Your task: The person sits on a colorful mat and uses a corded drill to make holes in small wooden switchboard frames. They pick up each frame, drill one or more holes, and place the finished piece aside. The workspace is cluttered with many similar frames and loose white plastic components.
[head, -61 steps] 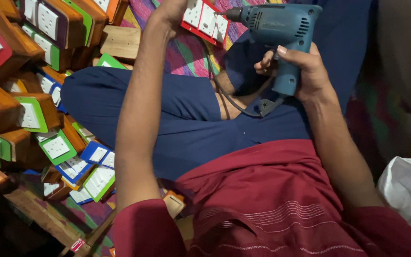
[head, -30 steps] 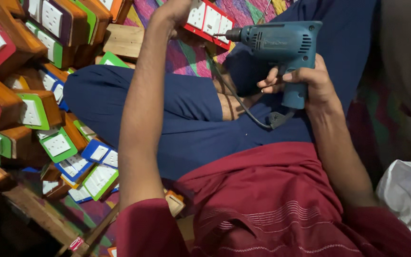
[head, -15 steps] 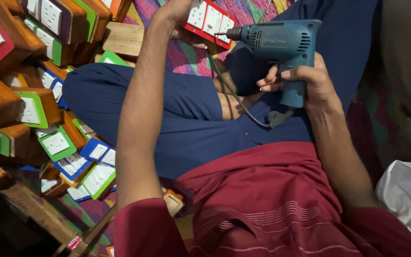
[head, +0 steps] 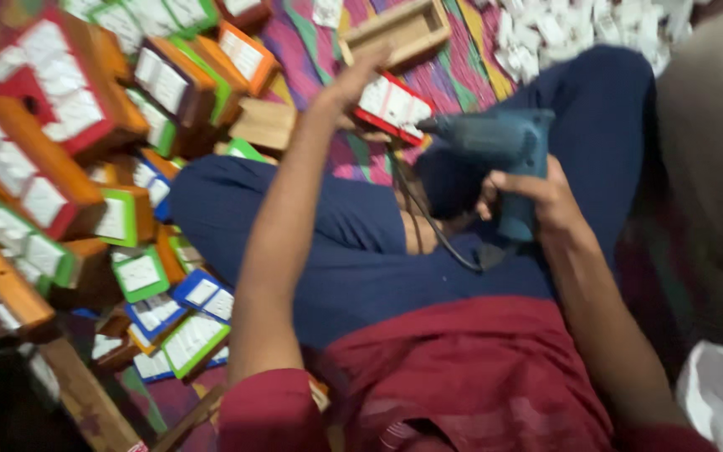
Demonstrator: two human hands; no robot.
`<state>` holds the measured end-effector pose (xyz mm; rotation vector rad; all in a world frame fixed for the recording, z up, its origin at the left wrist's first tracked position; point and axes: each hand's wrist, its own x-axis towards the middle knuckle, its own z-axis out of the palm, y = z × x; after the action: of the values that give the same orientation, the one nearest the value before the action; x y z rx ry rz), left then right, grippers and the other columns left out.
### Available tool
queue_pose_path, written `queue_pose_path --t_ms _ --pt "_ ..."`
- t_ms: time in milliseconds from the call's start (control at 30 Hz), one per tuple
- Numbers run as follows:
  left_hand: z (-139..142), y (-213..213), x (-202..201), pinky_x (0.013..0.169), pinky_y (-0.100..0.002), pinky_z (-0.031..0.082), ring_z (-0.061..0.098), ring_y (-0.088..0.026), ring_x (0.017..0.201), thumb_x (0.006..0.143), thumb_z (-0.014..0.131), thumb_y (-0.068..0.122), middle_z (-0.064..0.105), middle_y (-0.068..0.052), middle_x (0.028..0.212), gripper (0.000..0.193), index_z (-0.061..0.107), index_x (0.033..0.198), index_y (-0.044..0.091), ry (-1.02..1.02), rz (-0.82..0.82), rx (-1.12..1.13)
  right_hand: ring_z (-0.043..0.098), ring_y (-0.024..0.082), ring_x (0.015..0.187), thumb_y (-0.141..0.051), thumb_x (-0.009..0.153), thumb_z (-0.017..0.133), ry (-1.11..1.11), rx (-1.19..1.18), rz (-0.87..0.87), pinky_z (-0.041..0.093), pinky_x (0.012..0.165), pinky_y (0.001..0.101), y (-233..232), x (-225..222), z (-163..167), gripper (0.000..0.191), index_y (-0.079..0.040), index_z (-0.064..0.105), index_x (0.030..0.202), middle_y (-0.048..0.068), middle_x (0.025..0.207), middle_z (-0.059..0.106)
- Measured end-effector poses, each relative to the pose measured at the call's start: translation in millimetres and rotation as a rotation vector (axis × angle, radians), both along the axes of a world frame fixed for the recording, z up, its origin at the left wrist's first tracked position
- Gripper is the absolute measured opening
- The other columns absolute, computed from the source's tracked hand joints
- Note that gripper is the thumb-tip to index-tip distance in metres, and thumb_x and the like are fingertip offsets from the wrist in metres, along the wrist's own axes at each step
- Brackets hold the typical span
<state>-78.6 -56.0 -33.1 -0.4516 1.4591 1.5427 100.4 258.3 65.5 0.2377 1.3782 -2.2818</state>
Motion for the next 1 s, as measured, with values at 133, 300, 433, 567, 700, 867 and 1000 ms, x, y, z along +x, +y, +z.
queue_pose_path --t_ms 133,300,433,567,700,867,1000 --pt "9.1 3.8 2.2 0.078 -0.066 0.059 0.071 -0.031 0.085 0.073 0.056 0.080 0.076 -0.010 0.091 0.077 0.061 0.116 0.017 -0.036 0.117 0.002 0.071 0.032 0.066 -0.007 0.082 0.072 -0.028 0.001 -0.004 0.061 0.060 0.0443 -0.3 -4.6 -1.0 0.029 0.007 0.062 0.105 0.016 0.080 0.067" --pt "7.2 7.8 0.9 0.070 -0.061 0.061 0.074 -0.033 0.073 0.084 0.052 0.079 0.076 -0.015 0.084 0.080 0.069 0.104 0.003 -0.047 0.082 0.161 0.075 0.034 0.073 -0.011 0.082 0.072 -0.083 -0.015 0.000 0.064 0.066 0.0461 4.0 -9.3 -6.1 0.031 0.011 0.062 0.101 0.019 0.081 0.071" --pt "3.4 11.7 4.1 0.065 -0.052 0.061 0.072 -0.030 0.066 0.088 0.054 0.076 0.074 -0.012 0.077 0.072 0.068 0.093 0.005 0.006 0.136 0.278 0.073 0.032 0.070 -0.010 0.081 0.073 -0.019 -0.082 -0.003 0.062 0.063 0.0438 7.7 -6.1 -6.9 0.030 0.007 0.063 0.103 0.017 0.080 0.070" --pt "15.0 15.0 5.1 0.065 -0.043 0.059 0.071 -0.026 0.062 0.090 0.058 0.070 0.073 -0.011 0.074 0.067 0.069 0.087 0.005 0.051 0.209 0.276 0.073 0.031 0.068 -0.009 0.079 0.073 -0.054 -0.097 -0.006 0.061 0.061 0.0429 7.0 -5.4 -4.0 0.027 0.005 0.063 0.099 0.016 0.077 0.069" --pt "33.0 18.3 6.6 0.066 -0.041 0.060 0.072 -0.026 0.062 0.089 0.056 0.069 0.075 -0.012 0.072 0.068 0.068 0.082 0.003 0.061 0.184 0.188 0.071 0.028 0.066 -0.011 0.082 0.075 -0.004 -0.069 0.013 0.061 0.059 0.0412 10.1 -6.9 -3.2 0.025 0.007 0.062 0.094 0.017 0.077 0.068" --pt "44.3 20.2 11.4 0.059 -0.038 0.058 0.070 -0.024 0.056 0.092 0.057 0.068 0.073 -0.011 0.069 0.066 0.067 0.079 0.005 0.089 0.152 0.207 0.069 0.024 0.065 -0.011 0.081 0.075 -0.028 -0.091 0.014 0.059 0.057 0.0379 11.5 -4.9 -2.1 0.028 0.005 0.062 0.099 0.014 0.077 0.067" --pt "48.3 20.9 11.7 0.059 -0.036 0.059 0.070 -0.023 0.057 0.093 0.058 0.064 0.073 -0.012 0.070 0.065 0.068 0.082 0.001 0.057 0.169 0.215 0.068 0.023 0.064 -0.011 0.080 0.075 -0.049 -0.094 -0.004 0.058 0.055 0.0366 10.2 -3.8 5.9 0.034 0.004 0.060 0.106 0.014 0.077 0.067"
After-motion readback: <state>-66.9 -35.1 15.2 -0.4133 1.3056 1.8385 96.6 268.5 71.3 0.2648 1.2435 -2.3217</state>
